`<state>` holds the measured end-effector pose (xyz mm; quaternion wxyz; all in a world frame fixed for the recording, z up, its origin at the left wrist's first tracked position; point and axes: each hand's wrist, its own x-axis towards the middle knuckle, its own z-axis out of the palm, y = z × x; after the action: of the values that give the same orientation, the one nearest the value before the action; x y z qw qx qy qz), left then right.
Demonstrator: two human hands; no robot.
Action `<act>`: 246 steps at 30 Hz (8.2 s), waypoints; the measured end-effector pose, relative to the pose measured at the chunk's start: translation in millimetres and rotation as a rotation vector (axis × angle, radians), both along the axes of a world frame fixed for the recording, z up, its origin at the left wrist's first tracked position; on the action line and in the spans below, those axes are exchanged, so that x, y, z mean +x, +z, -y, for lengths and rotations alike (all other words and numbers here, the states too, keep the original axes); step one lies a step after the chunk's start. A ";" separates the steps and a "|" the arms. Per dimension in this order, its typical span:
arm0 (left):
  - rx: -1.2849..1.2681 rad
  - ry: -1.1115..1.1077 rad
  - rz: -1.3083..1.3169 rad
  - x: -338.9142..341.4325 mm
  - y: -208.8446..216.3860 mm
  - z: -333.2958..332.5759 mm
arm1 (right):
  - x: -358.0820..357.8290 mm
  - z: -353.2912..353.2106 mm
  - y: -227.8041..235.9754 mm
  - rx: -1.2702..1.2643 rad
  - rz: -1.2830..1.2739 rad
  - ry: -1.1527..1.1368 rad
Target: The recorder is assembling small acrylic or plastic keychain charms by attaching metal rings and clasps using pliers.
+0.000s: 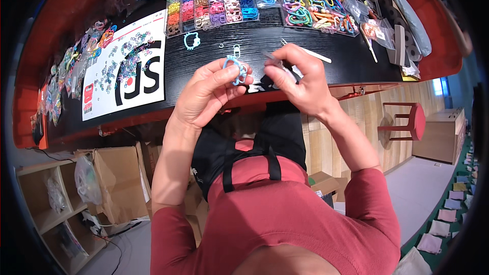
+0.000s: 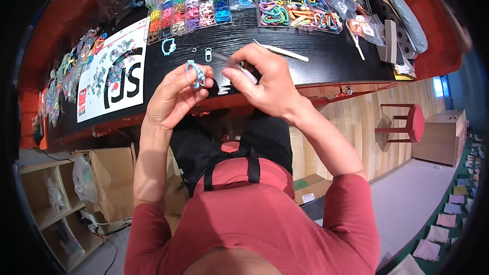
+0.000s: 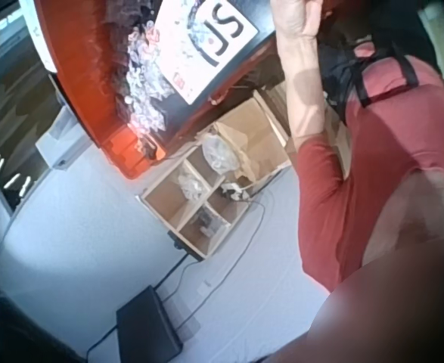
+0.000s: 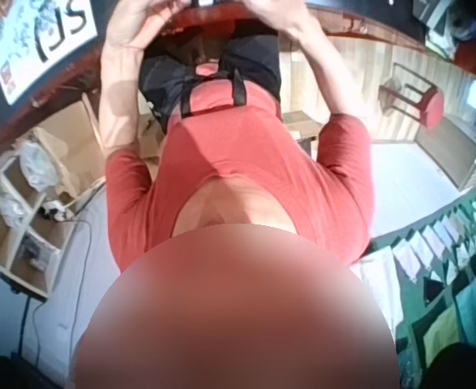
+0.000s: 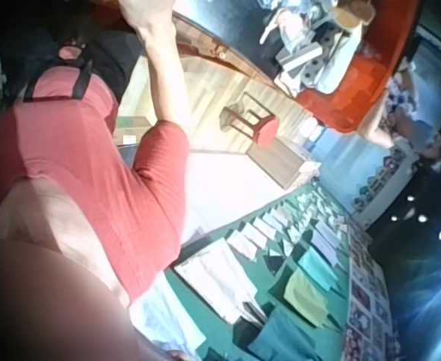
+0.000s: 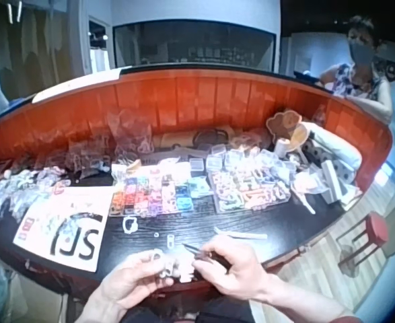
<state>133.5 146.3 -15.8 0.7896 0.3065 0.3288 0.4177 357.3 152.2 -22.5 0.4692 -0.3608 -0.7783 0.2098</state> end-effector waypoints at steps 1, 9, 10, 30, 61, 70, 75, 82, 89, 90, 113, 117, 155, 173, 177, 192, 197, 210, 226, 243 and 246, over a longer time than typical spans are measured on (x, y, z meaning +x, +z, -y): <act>0.031 -0.016 0.041 -2.0 -9.5 -2.3 | -0.4 3.6 -0.3 -0.205 -0.080 -0.027; 0.086 0.024 0.020 2.8 -8.2 -5.5 | -23.3 11.8 7.0 -0.952 -0.590 0.157; 0.084 0.064 -0.002 4.2 -6.9 -4.7 | -24.6 11.2 6.6 -0.952 -0.589 0.158; 0.089 0.091 -0.059 -3.9 -5.1 -4.8 | -26.5 7.6 18.1 -0.317 -0.122 -0.016; 0.457 0.414 -0.366 21.1 -1.5 4.1 | -16.4 -6.5 24.1 0.062 0.090 -0.032; 0.990 0.531 -0.744 32.3 -15.9 14.9 | -25.8 -2.2 31.2 -0.438 -0.099 -0.033; 0.983 0.572 -0.779 31.4 -21.8 15.6 | -27.9 0.0 34.1 -0.523 -0.088 -0.032; 1.007 0.589 -0.815 29.0 -17.6 15.7 | -29.0 1.2 30.7 -0.410 -0.051 -0.030; 0.997 0.612 -0.708 28.0 -15.9 13.8 | -26.0 -0.2 27.3 -0.324 -0.052 0.025; 0.996 0.611 -0.710 27.1 -15.7 14.3 | -24.3 -0.9 26.7 -0.325 -0.053 0.026; 0.822 0.518 -0.433 17.2 -5.1 17.9 | -13.1 -2.5 15.9 0.239 0.249 -0.016; 0.743 0.451 -0.351 15.2 -1.5 18.5 | -11.0 -1.9 15.2 0.255 0.261 -0.018; 0.637 0.357 -0.210 16.4 -8.5 11.3 | -19.0 8.3 1.8 -0.098 -0.092 -0.060; 1.200 0.530 -0.870 21.1 -15.1 12.3 | -37.1 8.3 7.6 -0.429 -0.275 -0.041; 1.250 0.655 -0.943 24.2 -19.8 9.5 | -41.9 9.3 3.6 -0.408 -0.333 -0.063; 0.778 0.535 -0.463 21.1 -24.4 12.2 | -20.9 -4.6 8.6 -0.067 -0.057 -0.035; 0.639 0.423 -0.285 16.0 -12.9 12.7 | -5.7 -11.3 13.5 0.245 0.213 -0.017; 0.496 0.374 -0.112 18.6 -14.1 13.6 | -10.1 -8.5 6.5 0.317 0.228 -0.058; 0.445 0.384 0.011 22.5 -16.0 17.5 | -14.0 -1.3 9.1 0.282 0.307 -0.076; 0.482 0.422 -0.047 24.9 -14.3 16.6 | -14.6 -2.4 1.8 0.295 0.292 -0.066; 0.477 0.420 -0.059 26.0 -17.3 15.5 | -13.7 -2.7 0.0 0.293 0.279 -0.068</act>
<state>159.4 130.8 -33.0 0.5822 0.4202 0.3003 0.6279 343.6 154.9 -22.6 0.4112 -0.3402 -0.8453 0.0266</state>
